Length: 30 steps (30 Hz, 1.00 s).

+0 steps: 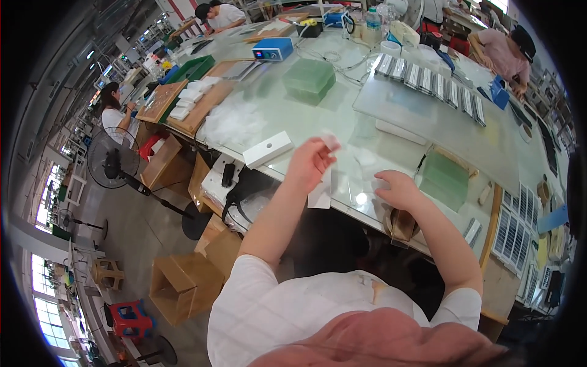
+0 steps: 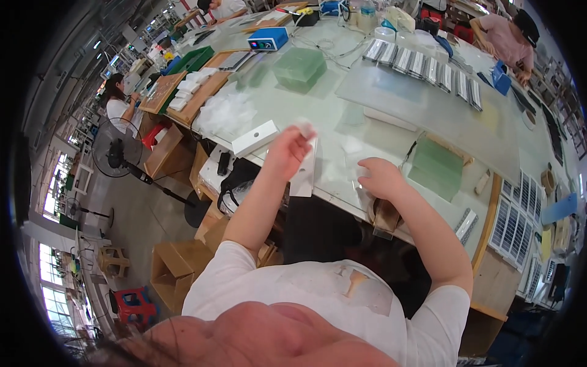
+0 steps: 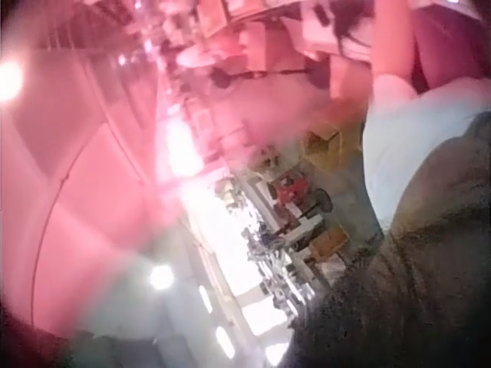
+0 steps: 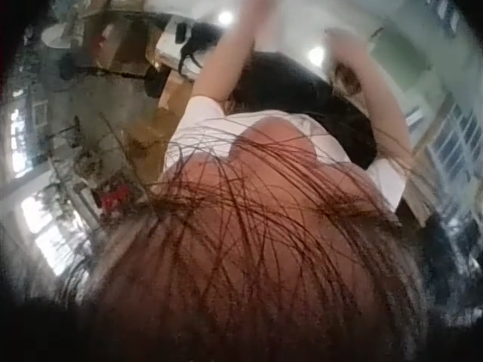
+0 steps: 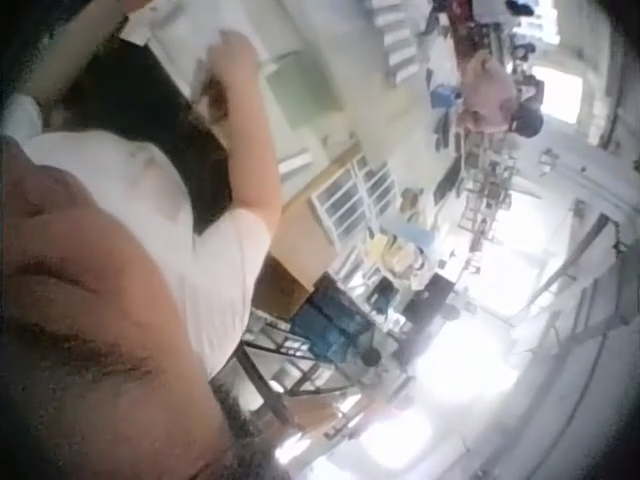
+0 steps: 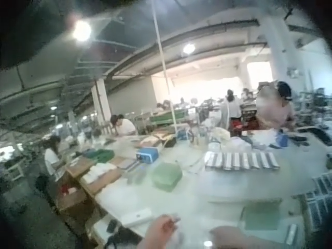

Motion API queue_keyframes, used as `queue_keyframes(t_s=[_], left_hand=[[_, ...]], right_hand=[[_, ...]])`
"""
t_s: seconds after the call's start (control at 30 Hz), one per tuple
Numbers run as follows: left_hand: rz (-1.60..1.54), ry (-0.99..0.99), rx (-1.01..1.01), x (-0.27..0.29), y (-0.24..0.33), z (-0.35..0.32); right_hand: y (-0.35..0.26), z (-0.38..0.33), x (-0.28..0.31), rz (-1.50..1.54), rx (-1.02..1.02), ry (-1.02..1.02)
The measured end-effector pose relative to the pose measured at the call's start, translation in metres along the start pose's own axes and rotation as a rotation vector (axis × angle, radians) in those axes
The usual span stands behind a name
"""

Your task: The person assembles small solar panels by hand, applying adhesive tape to solar cells and then attaching them to plastic housings, finally covering them with a protective film.

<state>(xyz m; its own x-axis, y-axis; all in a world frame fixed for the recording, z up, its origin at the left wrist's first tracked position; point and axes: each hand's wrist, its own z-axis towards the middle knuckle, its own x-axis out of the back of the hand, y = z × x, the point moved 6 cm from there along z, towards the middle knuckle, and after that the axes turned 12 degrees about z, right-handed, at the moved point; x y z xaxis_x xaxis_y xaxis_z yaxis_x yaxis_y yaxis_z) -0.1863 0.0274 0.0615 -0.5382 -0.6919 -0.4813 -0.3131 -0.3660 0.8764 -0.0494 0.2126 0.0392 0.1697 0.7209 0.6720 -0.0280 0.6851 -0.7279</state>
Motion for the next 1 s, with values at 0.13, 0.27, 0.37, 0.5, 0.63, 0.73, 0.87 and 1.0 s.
queue_keyframes(t_s=[0.13, 0.27, 0.37, 0.5, 0.63, 0.73, 0.87, 1.0], left_hand=[[-0.193, 0.08, -0.186, -0.013, 0.011, -0.026], [0.281, 0.02, -0.502, -0.048, -0.016, -0.076], [0.731, -0.151, -0.741, -0.07, -0.046, -0.112], [0.5, -0.236, -0.605, -0.076, -0.082, -0.139], [0.097, -0.254, 0.187, -0.07, -0.117, -0.123], [0.108, -0.298, 0.371, -0.076, -0.11, -0.118], [0.368, -0.233, 0.267, -0.085, -0.103, -0.103], [0.512, -0.197, 0.229, -0.095, -0.105, -0.08]], right_hand=[[-0.028, -0.004, 0.01, -0.104, 0.112, 0.125], [-0.064, -0.031, -0.008, 1.298, -0.383, -0.042], [-0.078, -0.066, -0.02, 1.602, -0.481, 0.084], [-0.063, -0.113, -0.026, 1.511, -0.501, 0.208], [-0.054, -0.149, -0.026, 1.376, -0.539, 0.105], [-0.049, -0.159, -0.029, 1.264, -0.493, 0.116], [-0.046, -0.167, -0.02, 1.249, -0.44, 0.208], [-0.031, -0.174, -0.011, 1.24, -0.435, 0.404]])
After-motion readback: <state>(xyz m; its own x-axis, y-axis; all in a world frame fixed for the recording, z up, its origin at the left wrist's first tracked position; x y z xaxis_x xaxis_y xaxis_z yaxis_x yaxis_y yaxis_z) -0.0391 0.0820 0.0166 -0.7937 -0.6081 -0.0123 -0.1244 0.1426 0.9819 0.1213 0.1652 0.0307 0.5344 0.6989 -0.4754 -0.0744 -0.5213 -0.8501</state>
